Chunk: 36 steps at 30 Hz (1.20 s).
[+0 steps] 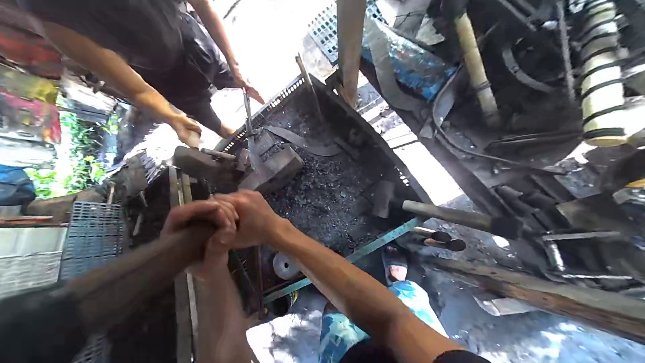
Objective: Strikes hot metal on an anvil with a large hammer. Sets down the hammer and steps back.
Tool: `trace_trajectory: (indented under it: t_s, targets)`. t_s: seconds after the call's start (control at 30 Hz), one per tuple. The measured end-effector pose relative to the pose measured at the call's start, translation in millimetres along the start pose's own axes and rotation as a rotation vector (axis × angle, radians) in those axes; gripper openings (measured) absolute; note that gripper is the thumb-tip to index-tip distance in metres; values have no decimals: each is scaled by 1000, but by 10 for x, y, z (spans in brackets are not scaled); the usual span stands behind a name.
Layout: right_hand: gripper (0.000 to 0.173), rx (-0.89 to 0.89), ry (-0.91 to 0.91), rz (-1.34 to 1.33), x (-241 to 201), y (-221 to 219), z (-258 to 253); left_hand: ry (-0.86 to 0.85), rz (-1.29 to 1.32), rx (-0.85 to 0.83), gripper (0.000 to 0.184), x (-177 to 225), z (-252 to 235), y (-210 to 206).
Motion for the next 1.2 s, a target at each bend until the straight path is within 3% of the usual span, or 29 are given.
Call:
trace_trajectory:
  t_s: [0.07,0.17,0.2,0.23,0.3,0.37,0.5,0.57,0.63,0.7,0.73,0.83,0.9,0.97,1.07,1.2]
  targets:
    - [42,-12,-191,39,762,-154,226,132,45,50,27,-867,242,-42]
    - [35,-157,-829,-8,2032,-518,1477,748,89,261,11,-2517,1490,-249]
    - [32,-170,-997,-4,2209,-577,1802,941,79,304,12,-2815,1806,-329]
    - [37,-198,-1079,46,2248,-568,2005,1028,113,311,13,-2898,1994,-393]
    - [43,-215,-972,108,1974,-456,2115,895,199,267,12,-2435,1987,-469]
    - [43,-165,-750,40,1378,-358,2031,661,192,227,20,-1557,1815,-450]
    - [46,-9,-273,-123,232,-140,1326,299,20,57,34,-128,1090,-341]
    - [38,4,-121,-123,-80,-37,807,157,-60,-17,32,208,616,-234]
    - [29,74,0,-79,-65,52,327,47,-83,-82,32,151,185,-169]
    - [36,120,-34,-12,444,22,207,59,-19,-33,30,-449,115,-185]
    - [41,89,-168,16,864,-55,397,144,13,24,27,-933,319,-223]
    - [36,-149,-825,-13,2099,-380,1647,718,72,231,13,-2514,1598,-439]
    - [37,-258,-1037,21,2323,-458,2069,983,138,339,13,-2921,2080,-495]
    - [44,-335,-925,107,2012,-339,2026,878,244,360,13,-2496,2008,-480]
    - [43,-282,-595,77,1060,-229,1717,551,331,286,24,-1243,1611,-303]
    - [40,-173,-216,14,-24,-85,832,189,142,53,30,18,732,-59]
Point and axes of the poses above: each hand's wrist, its own z-axis away from the middle knuckle, its own y-axis out of the back of the hand, x = y × z, the point moved 3 cm from there along -z, towards the middle knuckle, and after that the axes turned 4 degrees about x, right-handed, at the moved point
